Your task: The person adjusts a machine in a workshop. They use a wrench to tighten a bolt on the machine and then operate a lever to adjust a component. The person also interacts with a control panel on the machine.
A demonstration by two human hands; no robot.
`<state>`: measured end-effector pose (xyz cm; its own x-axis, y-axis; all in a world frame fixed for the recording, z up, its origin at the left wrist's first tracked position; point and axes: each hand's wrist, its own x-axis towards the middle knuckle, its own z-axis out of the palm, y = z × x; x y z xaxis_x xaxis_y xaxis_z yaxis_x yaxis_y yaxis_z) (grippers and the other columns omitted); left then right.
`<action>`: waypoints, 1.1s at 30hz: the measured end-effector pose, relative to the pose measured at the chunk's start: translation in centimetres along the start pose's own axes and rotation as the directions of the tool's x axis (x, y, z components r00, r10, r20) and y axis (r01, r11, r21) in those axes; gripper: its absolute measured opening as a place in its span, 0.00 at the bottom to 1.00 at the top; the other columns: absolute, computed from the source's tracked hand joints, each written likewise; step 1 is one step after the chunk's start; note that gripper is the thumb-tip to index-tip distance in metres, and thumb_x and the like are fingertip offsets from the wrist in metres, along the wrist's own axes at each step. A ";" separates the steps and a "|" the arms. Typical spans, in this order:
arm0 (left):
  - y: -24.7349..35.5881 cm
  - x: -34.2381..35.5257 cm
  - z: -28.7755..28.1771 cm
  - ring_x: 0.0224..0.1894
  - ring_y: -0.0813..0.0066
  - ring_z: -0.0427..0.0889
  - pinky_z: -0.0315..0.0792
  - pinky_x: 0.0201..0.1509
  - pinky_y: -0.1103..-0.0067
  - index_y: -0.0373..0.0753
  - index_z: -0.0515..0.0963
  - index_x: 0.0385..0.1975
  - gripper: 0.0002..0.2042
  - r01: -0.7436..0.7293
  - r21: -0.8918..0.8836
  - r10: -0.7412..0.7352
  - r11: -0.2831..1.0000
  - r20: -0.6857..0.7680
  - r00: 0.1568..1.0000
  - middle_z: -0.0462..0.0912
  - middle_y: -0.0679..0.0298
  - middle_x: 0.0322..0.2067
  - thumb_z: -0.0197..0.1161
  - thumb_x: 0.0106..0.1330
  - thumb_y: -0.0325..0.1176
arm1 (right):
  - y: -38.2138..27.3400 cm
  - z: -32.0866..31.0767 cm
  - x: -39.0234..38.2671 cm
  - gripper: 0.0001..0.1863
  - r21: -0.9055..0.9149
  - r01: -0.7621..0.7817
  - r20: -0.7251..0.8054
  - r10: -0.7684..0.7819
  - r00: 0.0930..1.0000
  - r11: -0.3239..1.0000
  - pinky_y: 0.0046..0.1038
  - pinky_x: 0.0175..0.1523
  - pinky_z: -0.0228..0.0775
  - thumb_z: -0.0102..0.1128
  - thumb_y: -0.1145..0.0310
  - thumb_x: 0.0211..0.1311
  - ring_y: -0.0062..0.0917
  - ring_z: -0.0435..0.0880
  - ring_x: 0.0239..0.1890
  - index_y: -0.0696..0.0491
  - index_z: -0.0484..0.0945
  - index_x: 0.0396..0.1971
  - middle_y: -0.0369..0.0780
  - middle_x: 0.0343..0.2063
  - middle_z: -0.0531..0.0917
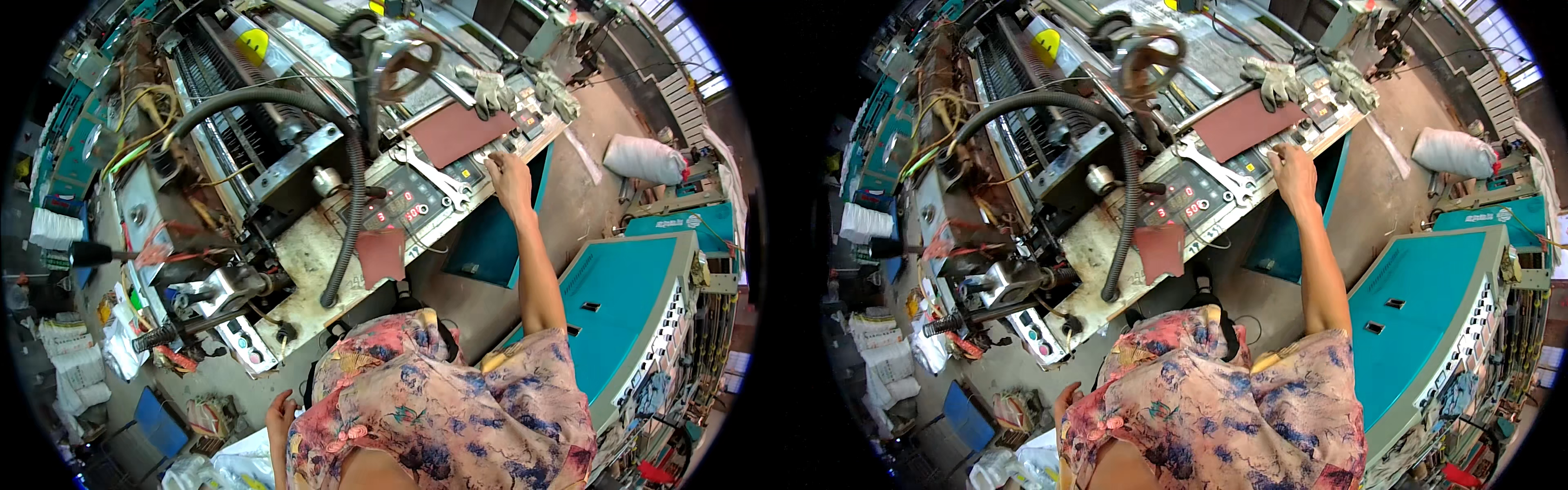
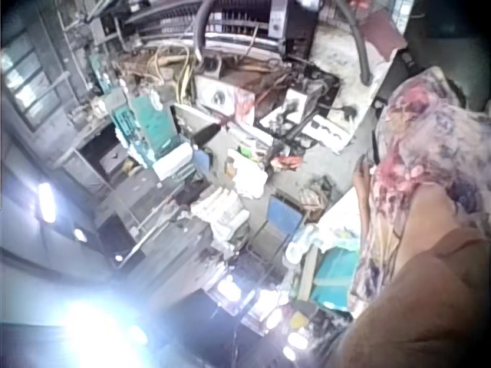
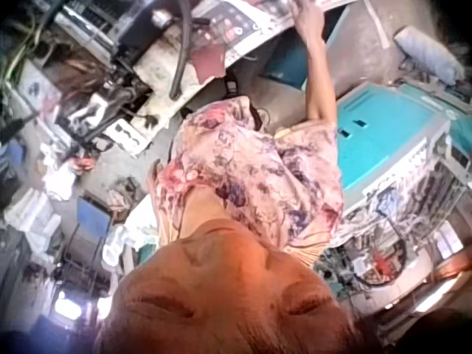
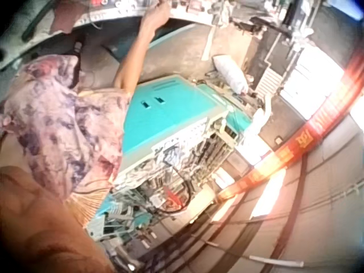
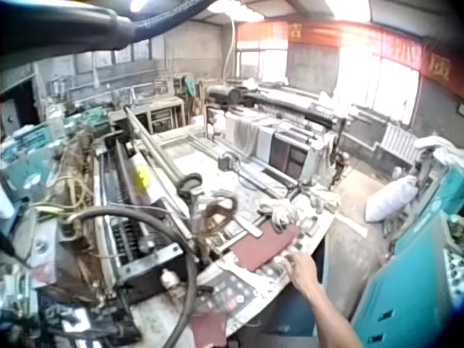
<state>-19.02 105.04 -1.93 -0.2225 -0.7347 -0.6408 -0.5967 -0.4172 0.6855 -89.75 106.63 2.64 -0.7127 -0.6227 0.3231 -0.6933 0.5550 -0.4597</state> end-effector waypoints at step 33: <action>31.7 1.9 18.3 0.29 0.72 0.87 0.77 0.36 0.75 0.36 0.75 0.53 0.15 -0.502 -0.070 0.496 0.862 0.322 0.807 0.84 0.54 0.42 0.56 0.72 0.37 | -2.6 0.2 -1.7 0.17 0.363 0.659 0.468 -0.740 0.483 0.659 0.39 0.47 0.72 0.65 0.76 0.50 0.42 0.78 0.43 0.55 0.81 0.43 0.44 0.45 0.80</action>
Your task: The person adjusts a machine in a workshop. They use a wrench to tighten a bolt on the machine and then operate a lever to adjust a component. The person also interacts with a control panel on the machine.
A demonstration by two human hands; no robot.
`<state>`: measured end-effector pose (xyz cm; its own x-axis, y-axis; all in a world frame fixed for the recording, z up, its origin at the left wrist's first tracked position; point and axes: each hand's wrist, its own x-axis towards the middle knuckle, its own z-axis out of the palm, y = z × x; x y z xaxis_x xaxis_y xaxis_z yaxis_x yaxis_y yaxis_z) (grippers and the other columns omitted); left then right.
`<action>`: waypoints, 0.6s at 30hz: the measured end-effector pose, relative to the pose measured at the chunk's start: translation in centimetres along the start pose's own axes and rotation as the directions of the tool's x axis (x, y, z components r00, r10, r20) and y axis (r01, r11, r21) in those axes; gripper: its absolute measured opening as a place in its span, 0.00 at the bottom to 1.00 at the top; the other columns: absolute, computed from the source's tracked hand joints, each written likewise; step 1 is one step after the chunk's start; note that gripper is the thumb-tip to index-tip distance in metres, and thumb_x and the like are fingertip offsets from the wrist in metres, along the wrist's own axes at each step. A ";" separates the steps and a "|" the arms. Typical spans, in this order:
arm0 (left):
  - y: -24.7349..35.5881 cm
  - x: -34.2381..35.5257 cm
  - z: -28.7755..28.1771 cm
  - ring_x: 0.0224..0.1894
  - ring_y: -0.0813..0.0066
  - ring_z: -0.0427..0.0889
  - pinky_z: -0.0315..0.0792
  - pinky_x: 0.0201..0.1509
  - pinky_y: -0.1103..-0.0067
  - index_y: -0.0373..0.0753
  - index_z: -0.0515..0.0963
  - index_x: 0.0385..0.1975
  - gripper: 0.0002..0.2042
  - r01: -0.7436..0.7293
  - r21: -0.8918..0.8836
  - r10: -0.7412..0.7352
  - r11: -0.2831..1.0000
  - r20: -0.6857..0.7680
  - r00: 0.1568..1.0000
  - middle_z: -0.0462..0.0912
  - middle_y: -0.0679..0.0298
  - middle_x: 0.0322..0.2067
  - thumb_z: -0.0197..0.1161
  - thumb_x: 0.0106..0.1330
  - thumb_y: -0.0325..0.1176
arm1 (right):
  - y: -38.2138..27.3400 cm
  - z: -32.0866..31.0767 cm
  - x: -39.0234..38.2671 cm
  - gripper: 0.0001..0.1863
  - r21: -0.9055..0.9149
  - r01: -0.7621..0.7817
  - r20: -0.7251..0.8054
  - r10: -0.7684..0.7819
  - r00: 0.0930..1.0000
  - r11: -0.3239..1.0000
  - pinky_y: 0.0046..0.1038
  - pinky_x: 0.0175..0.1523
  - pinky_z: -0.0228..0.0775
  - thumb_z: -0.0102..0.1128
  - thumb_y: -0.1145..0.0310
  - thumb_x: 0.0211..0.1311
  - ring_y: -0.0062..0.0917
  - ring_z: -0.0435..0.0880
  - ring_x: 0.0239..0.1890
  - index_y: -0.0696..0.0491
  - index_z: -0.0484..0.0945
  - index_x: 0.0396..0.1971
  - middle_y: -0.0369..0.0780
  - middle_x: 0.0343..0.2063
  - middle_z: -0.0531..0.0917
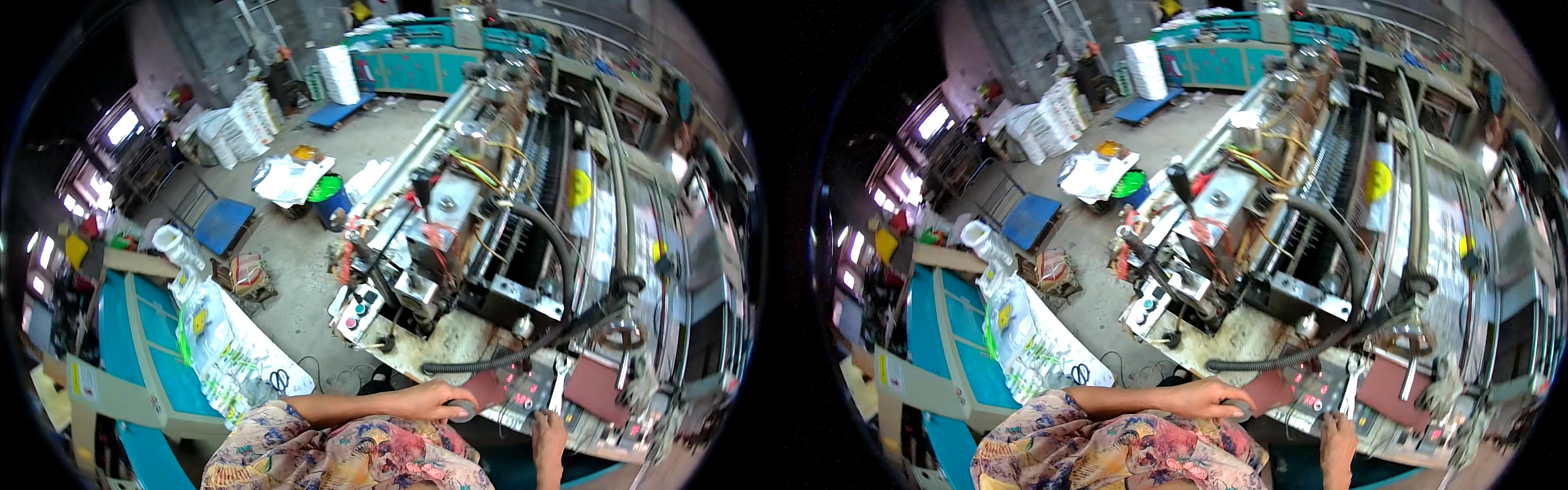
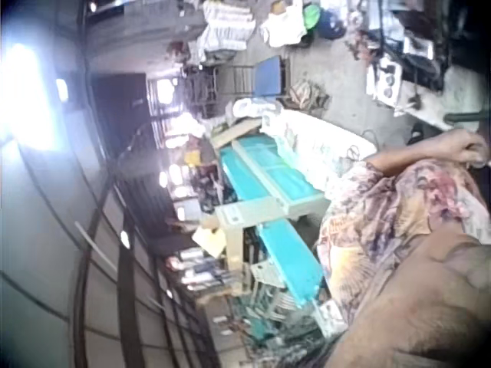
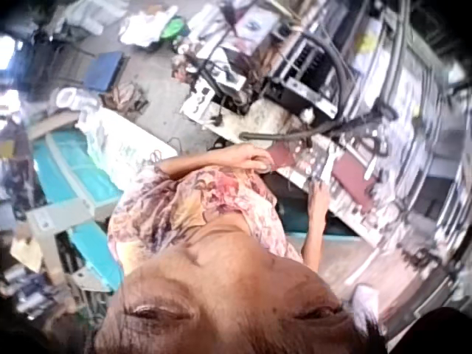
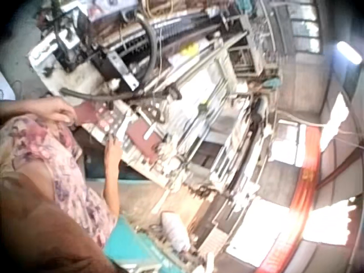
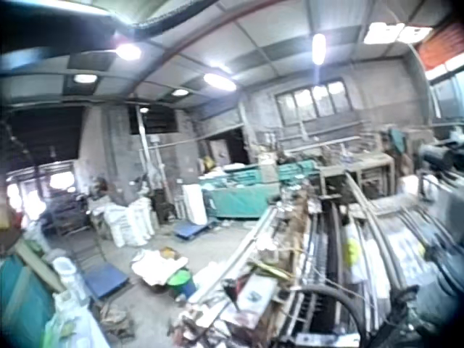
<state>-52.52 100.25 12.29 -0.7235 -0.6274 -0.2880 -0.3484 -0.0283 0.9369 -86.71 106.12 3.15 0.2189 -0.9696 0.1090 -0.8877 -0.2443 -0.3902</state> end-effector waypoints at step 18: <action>-0.6 -9.5 -12.5 0.47 0.70 0.84 0.74 0.51 0.76 0.40 0.78 0.54 0.17 -0.391 -0.009 0.385 0.920 -0.164 0.908 0.84 0.58 0.48 0.63 0.66 0.33 | -23.0 -6.2 6.6 0.07 0.911 -0.309 0.231 0.283 0.931 0.273 0.25 0.28 0.79 0.57 0.80 0.57 0.27 0.84 0.28 0.64 0.75 0.36 0.49 0.36 0.81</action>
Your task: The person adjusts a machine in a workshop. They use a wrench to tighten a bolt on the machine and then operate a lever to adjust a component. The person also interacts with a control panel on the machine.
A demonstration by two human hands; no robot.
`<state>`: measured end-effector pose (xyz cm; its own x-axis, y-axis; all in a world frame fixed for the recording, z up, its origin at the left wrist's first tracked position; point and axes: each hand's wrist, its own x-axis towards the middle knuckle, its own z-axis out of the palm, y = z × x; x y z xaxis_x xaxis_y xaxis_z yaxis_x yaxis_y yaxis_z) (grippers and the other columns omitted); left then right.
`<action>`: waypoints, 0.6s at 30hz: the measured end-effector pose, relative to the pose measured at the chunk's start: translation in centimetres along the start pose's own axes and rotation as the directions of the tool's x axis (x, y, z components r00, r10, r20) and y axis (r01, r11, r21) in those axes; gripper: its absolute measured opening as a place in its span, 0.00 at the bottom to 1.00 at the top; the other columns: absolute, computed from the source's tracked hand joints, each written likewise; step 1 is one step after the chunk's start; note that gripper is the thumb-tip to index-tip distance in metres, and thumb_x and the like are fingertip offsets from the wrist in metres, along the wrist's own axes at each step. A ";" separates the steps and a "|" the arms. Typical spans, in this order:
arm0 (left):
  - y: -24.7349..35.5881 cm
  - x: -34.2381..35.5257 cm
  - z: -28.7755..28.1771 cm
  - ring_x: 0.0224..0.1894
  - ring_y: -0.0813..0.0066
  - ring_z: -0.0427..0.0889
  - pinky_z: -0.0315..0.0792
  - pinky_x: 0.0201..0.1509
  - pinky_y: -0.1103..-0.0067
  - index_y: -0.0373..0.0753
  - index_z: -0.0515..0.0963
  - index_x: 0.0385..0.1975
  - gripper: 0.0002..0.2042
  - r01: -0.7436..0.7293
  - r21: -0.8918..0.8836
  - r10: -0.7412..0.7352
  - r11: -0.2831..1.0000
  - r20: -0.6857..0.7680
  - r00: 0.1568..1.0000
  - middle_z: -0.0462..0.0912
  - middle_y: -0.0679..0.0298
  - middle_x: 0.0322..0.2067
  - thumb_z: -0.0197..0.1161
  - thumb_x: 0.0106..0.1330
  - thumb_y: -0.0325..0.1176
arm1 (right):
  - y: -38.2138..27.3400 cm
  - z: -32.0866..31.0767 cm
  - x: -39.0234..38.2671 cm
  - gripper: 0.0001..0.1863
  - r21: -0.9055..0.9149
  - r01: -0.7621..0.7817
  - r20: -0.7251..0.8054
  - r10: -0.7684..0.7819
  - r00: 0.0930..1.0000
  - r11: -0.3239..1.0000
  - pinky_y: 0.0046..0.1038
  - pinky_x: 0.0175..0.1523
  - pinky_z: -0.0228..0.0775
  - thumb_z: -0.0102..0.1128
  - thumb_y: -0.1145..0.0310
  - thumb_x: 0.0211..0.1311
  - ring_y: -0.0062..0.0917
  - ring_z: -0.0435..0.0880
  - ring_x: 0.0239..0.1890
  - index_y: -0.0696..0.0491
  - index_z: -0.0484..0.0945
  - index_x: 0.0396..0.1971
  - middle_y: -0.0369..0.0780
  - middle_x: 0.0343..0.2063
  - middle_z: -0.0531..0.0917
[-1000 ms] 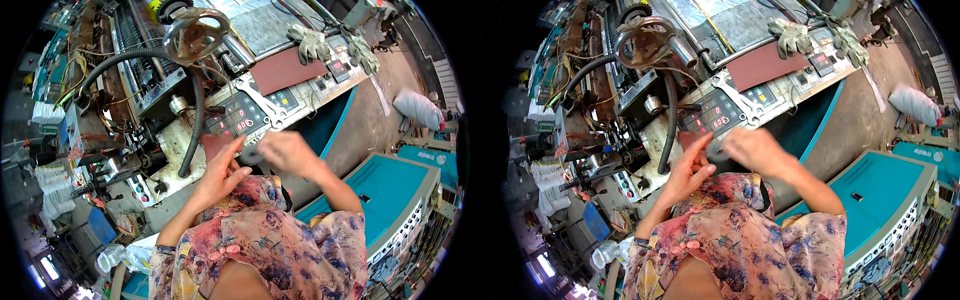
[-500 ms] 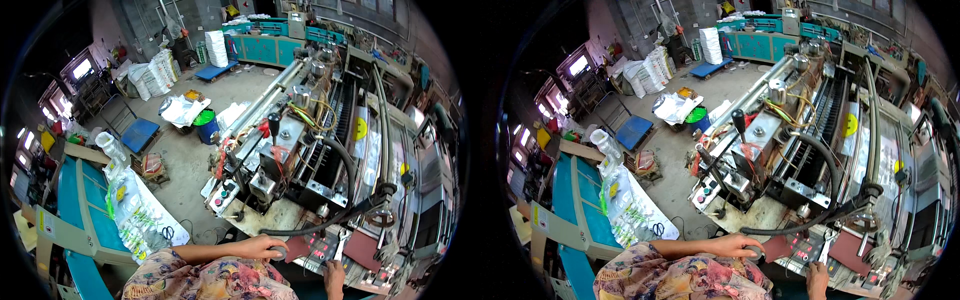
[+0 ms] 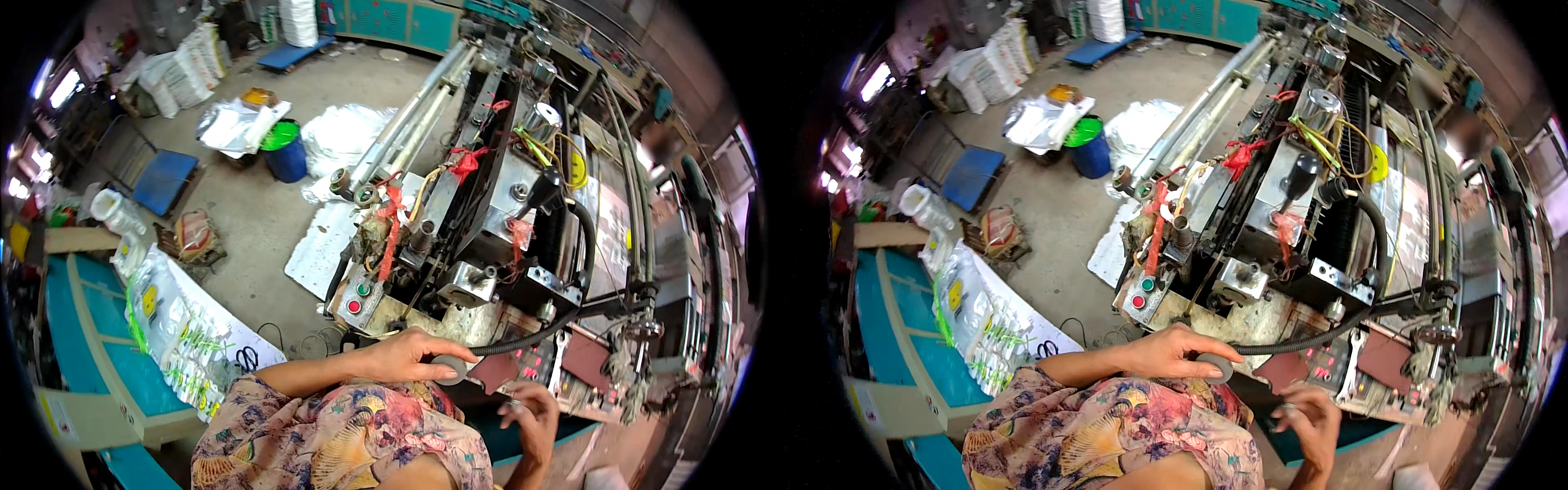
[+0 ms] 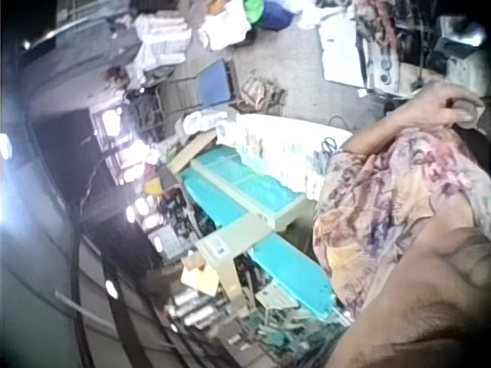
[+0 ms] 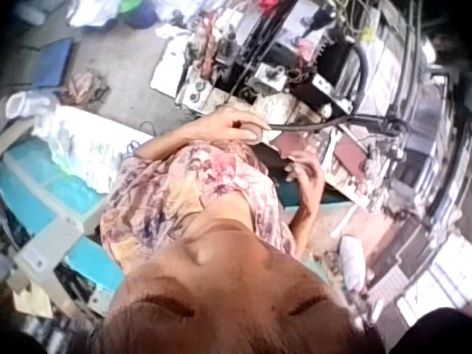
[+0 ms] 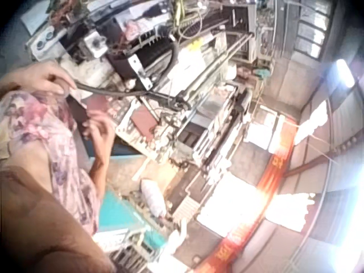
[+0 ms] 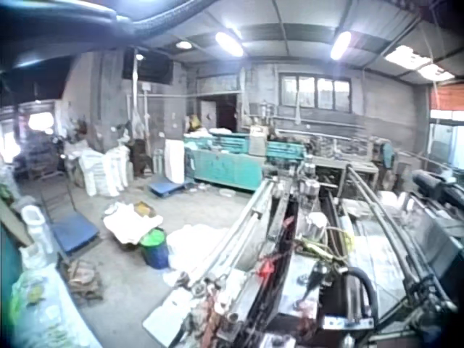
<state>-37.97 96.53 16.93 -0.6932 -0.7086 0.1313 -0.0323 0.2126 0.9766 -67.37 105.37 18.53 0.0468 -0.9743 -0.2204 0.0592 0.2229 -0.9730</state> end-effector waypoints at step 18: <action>3.6 1.5 -13.0 0.54 0.57 0.74 0.67 0.58 0.66 0.36 0.58 0.68 0.50 -0.343 0.418 0.519 0.842 -0.450 0.726 0.71 0.53 0.58 0.77 0.46 0.48 | -9.7 21.0 10.2 0.04 0.296 -0.031 -0.011 0.036 0.999 0.955 0.21 0.27 0.75 0.54 0.72 0.67 0.15 0.76 0.21 0.56 0.76 0.33 0.33 0.23 0.78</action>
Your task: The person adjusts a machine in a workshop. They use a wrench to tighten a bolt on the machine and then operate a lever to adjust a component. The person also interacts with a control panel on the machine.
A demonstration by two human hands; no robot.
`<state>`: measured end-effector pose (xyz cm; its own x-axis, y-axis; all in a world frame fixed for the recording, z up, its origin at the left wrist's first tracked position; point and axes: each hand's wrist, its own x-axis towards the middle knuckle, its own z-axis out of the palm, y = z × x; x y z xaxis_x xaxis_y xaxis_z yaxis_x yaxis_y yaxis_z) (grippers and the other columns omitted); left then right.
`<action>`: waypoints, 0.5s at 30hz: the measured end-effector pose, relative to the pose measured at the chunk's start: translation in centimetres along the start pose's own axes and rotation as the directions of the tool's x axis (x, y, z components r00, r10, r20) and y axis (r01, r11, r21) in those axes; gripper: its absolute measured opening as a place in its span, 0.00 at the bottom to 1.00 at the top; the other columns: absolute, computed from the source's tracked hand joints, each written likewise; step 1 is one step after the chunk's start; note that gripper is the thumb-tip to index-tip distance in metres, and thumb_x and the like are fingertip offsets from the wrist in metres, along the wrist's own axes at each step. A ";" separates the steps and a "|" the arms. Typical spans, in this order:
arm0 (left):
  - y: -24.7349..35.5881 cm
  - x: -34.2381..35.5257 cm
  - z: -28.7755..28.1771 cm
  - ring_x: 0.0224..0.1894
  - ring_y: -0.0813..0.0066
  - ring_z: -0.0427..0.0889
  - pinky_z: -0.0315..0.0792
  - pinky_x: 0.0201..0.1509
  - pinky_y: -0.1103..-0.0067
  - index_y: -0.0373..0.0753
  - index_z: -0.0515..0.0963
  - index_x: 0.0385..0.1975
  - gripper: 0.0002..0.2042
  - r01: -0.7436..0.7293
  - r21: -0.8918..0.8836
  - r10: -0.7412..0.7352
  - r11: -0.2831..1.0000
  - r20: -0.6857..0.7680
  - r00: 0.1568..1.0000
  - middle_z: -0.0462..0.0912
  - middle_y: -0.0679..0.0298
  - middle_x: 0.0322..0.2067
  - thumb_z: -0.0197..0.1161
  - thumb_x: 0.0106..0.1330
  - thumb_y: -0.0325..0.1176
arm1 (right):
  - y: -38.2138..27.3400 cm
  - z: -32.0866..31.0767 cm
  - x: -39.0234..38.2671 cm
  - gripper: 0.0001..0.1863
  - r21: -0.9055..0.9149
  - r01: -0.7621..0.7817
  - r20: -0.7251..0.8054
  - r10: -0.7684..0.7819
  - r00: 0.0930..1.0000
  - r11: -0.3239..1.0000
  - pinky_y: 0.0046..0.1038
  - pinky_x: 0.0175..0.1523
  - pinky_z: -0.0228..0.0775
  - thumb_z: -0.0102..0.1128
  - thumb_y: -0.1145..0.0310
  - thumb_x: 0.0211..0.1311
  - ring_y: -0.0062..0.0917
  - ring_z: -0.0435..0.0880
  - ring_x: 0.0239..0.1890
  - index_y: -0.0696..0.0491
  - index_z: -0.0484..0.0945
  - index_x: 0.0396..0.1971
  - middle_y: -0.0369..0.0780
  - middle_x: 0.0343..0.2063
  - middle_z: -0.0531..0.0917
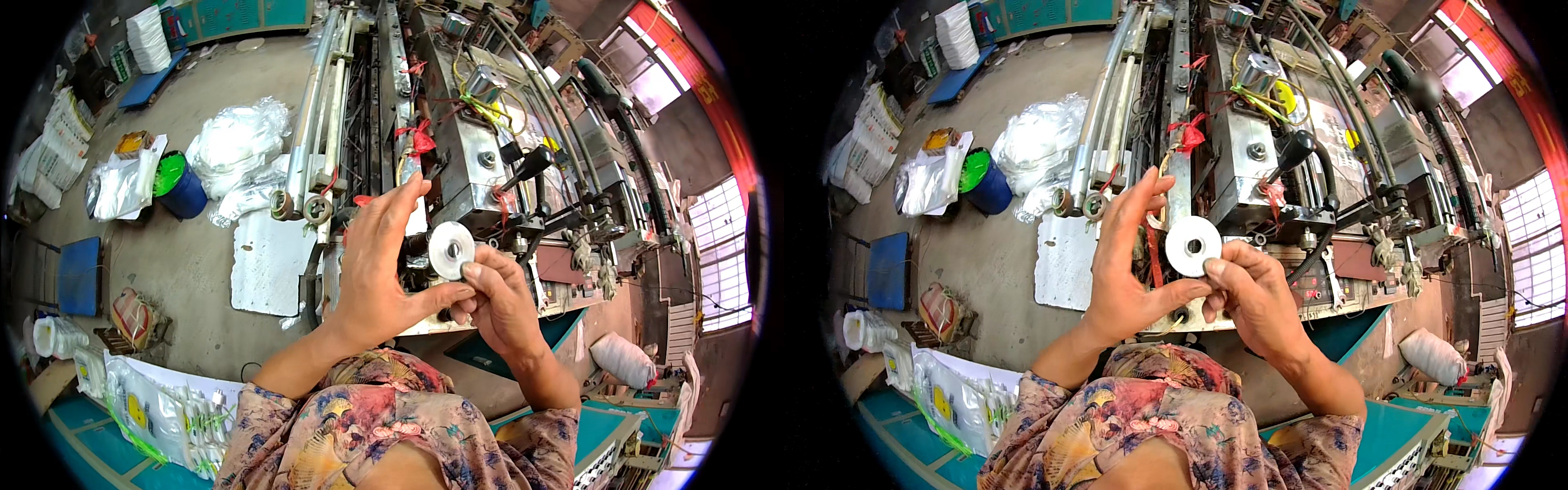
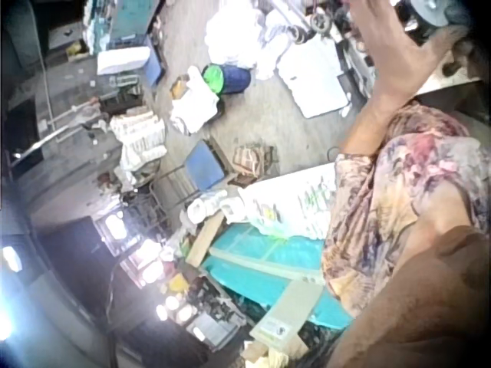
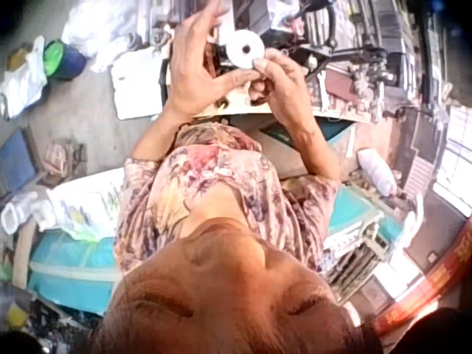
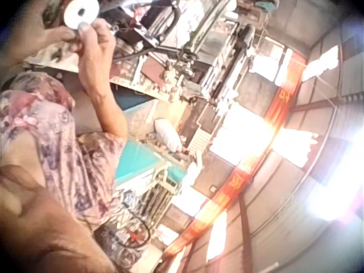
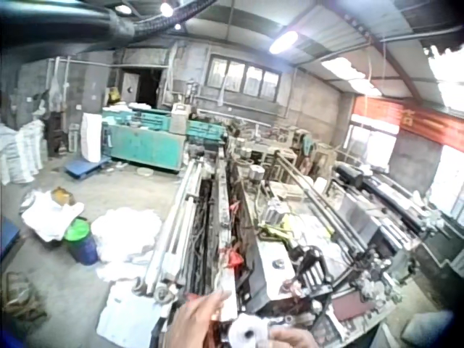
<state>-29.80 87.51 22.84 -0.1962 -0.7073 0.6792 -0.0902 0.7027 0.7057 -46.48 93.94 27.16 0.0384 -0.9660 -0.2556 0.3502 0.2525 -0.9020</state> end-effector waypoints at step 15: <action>-1.5 0.0 2.5 0.53 0.60 0.77 0.71 0.56 0.69 0.33 0.64 0.64 0.38 0.204 -0.260 -0.197 0.944 0.052 0.979 0.76 0.53 0.53 0.75 0.54 0.36 | 0.2 -1.0 2.6 0.06 0.031 -0.075 0.000 0.075 0.997 0.997 0.25 0.30 0.82 0.52 0.70 0.70 0.13 0.77 0.20 0.56 0.77 0.35 0.33 0.25 0.79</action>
<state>-32.07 86.70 21.27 -0.2254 -0.8270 0.5150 0.1286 0.4987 0.8572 -47.28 91.52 25.97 0.0649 -0.9442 -0.3228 0.3748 0.3229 -0.8691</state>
